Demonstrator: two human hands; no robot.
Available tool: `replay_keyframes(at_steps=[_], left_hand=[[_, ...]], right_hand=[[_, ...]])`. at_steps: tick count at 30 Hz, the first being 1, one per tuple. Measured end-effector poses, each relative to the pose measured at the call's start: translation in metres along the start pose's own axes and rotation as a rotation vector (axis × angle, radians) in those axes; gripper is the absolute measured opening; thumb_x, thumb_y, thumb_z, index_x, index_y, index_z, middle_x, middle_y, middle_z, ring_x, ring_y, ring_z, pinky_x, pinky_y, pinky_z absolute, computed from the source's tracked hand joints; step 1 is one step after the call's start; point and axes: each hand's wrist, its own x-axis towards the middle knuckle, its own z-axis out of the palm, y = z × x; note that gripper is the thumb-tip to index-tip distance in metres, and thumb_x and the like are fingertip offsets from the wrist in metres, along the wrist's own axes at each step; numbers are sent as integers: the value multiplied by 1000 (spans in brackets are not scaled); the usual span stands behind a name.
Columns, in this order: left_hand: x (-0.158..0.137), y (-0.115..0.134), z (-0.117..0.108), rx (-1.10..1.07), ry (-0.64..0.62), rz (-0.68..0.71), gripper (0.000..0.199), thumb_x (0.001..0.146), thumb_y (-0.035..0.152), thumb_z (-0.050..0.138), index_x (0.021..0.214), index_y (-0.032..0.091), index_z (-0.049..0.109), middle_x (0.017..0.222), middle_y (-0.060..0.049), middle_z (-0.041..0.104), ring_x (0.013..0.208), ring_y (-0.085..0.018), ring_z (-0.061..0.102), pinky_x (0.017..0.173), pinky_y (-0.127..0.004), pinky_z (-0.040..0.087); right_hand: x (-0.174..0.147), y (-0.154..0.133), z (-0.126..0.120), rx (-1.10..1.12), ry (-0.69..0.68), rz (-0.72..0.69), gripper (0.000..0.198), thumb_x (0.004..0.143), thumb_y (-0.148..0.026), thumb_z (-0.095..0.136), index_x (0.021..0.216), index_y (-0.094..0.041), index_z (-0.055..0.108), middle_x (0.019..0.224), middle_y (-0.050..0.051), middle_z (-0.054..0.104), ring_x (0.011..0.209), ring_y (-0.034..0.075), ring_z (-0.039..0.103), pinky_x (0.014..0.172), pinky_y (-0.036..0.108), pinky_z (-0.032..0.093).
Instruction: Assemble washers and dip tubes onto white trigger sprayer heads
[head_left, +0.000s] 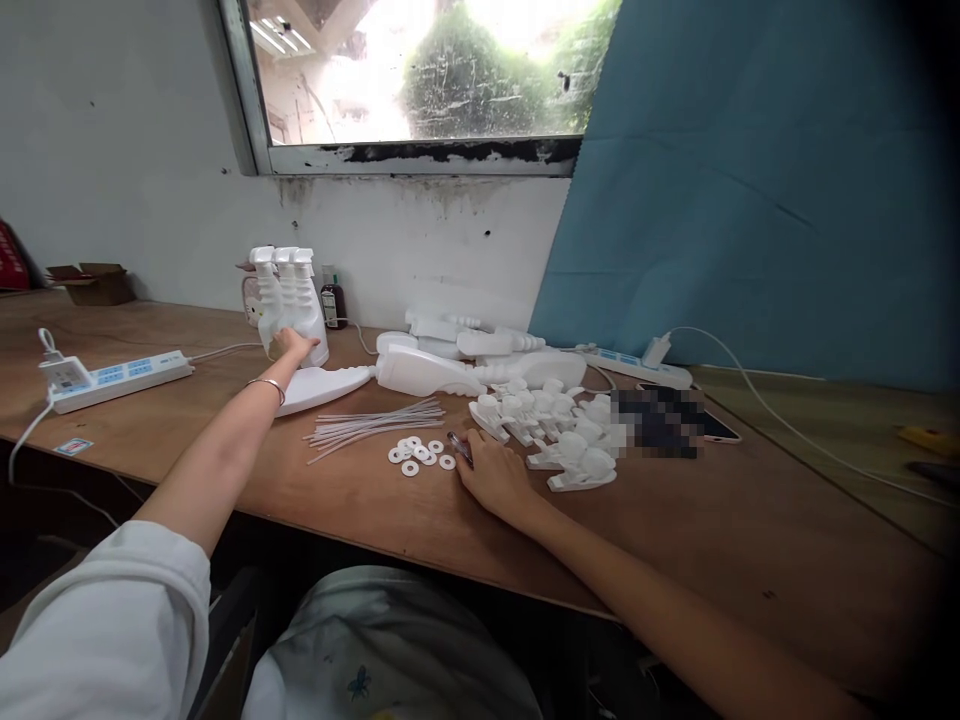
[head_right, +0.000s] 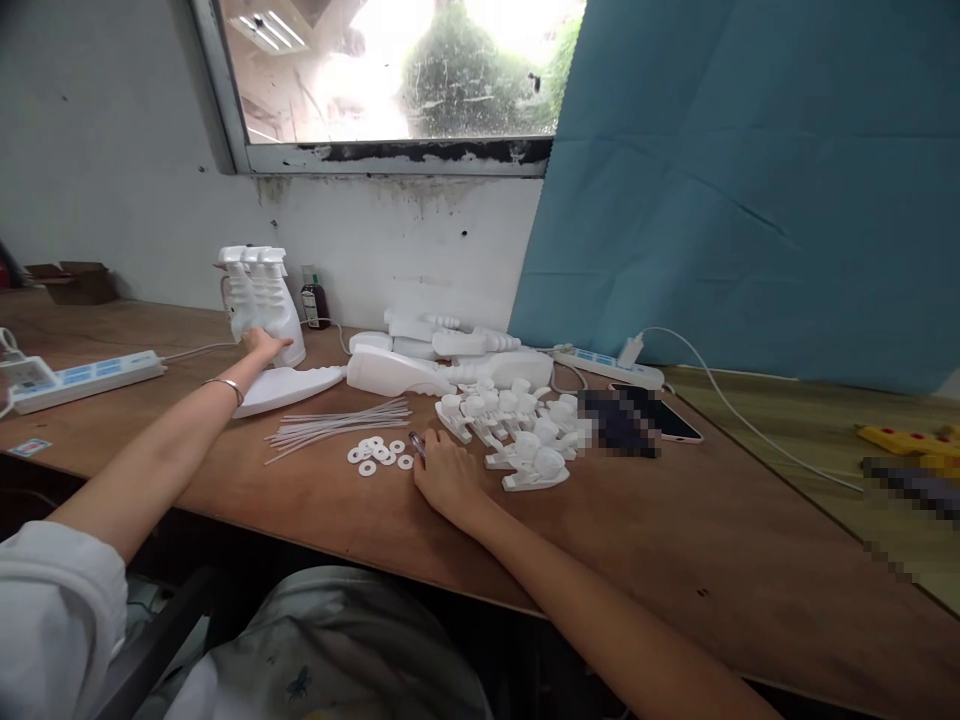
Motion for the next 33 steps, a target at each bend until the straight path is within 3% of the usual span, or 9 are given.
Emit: replay_keyframes(at_steps=[4,9,12,16,19,22,25,29,33], left_hand=[[-14,5,-12,-12,39,113,55,64,43,66,104,8,51,113,-22,54,106,-36,49,82,-44,41],[-39,19,-38,-75,154,347,57,75,52,52,108,8,40,108,-14,57,99,-27,51,83,-39,38],[-64,26,-52,-106,232,465,51,76,48,53,108,11,36,109,-8,56,98,-21,52,87,-34,36],[-108,27,-57,-184,429,787,42,71,32,61,102,15,38,116,-6,55,106,-20,51,98,-37,24],[-137,23,-55,-170,416,905,35,72,30,59,100,18,43,123,-8,51,117,-25,44,101,-41,17],[-156,16,-53,-143,357,966,24,76,27,53,100,23,50,124,-7,51,121,-28,42,101,-46,13],[-172,6,-52,-104,353,1058,24,78,24,51,101,28,55,122,-4,55,119,-28,45,99,-50,13],[-191,-10,-48,-70,363,1151,29,77,21,51,102,35,57,117,-2,59,112,-28,52,96,-54,15],[-194,-19,-53,-94,368,1192,26,75,25,57,98,36,58,113,0,61,108,-27,54,98,-56,16]], right_hand=[[-3,-2,-2,12,21,14,25,86,-34,37,98,-18,51,102,10,57,81,22,60,64,31,42],[-2,-1,-9,214,213,-49,27,84,-33,43,104,-16,50,106,12,53,97,24,52,76,34,44],[2,0,-12,554,283,-124,31,80,-31,51,108,-17,47,107,10,53,94,20,53,82,36,45],[8,1,-15,1194,144,-132,43,73,-35,61,110,-22,43,109,6,52,91,16,56,79,32,49],[8,-1,-23,1577,18,-105,47,66,-33,68,106,-24,45,113,4,52,97,16,58,81,33,50],[8,-3,-30,1824,-76,-100,47,62,-32,72,101,-23,48,108,3,57,94,18,61,78,33,53],[8,-3,-31,1940,-89,2,44,61,-29,74,96,-20,51,92,3,64,81,18,65,70,29,55],[12,0,-26,1986,87,231,37,57,-21,76,87,-18,55,72,-1,65,61,12,64,59,22,56],[13,2,-26,1990,123,255,31,54,-18,77,78,-19,58,68,-3,64,57,9,62,54,19,55]])
